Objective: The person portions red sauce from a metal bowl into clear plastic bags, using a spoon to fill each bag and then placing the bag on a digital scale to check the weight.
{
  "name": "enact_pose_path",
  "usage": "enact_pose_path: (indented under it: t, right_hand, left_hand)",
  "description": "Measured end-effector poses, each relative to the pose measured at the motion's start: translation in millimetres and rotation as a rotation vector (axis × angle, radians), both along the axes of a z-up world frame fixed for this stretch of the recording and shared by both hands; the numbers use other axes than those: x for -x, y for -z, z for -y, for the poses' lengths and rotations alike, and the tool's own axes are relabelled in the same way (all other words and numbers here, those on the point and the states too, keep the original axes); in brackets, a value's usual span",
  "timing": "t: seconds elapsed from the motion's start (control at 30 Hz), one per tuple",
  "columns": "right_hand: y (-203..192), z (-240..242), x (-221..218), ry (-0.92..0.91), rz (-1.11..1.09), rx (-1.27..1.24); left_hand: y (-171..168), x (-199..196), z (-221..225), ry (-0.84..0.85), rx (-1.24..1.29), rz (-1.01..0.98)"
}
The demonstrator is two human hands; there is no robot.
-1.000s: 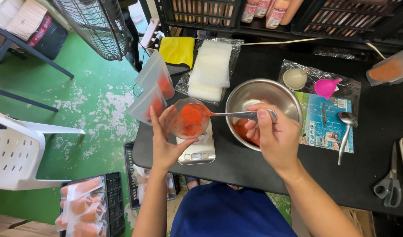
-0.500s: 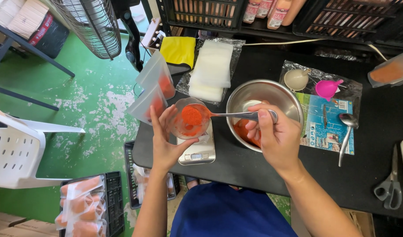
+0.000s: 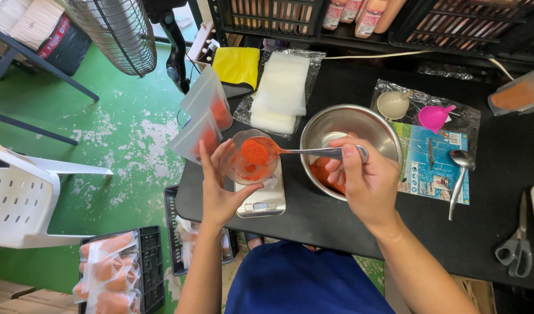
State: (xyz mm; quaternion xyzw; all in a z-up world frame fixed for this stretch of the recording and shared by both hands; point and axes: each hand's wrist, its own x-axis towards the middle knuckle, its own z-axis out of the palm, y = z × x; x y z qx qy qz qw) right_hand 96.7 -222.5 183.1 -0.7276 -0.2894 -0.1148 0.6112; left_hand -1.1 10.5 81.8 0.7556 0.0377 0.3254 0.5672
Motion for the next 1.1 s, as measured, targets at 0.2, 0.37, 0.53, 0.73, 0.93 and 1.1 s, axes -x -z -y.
enact_pose_path:
  t: [0.2,0.37,0.53,0.73,0.93,1.1]
  right_hand:
    - [8,9,-6,0.037,-0.296,-0.161]
    - [12,53,-14,0.106,-0.52,-0.37]
    - [30,132,-9,0.327,-0.502,-0.458]
    - [97,187,6,0.531,-0.436,-0.271]
    - [154,166,18,0.572,-0.476,-0.054]
    - [187,146,17,0.513,-0.448,-0.037]
  left_hand:
    - [-4,0,1,-0.002,0.0,0.011]
    - [-13,5,-5,0.042,-0.042,0.033]
    - [-50,6,5,0.115,-0.038,0.109]
    - [-47,-8,78,0.373,0.076,0.239]
    - [57,-32,139,0.255,-0.076,0.036]
    - [116,-59,142,0.143,-0.12,-0.088]
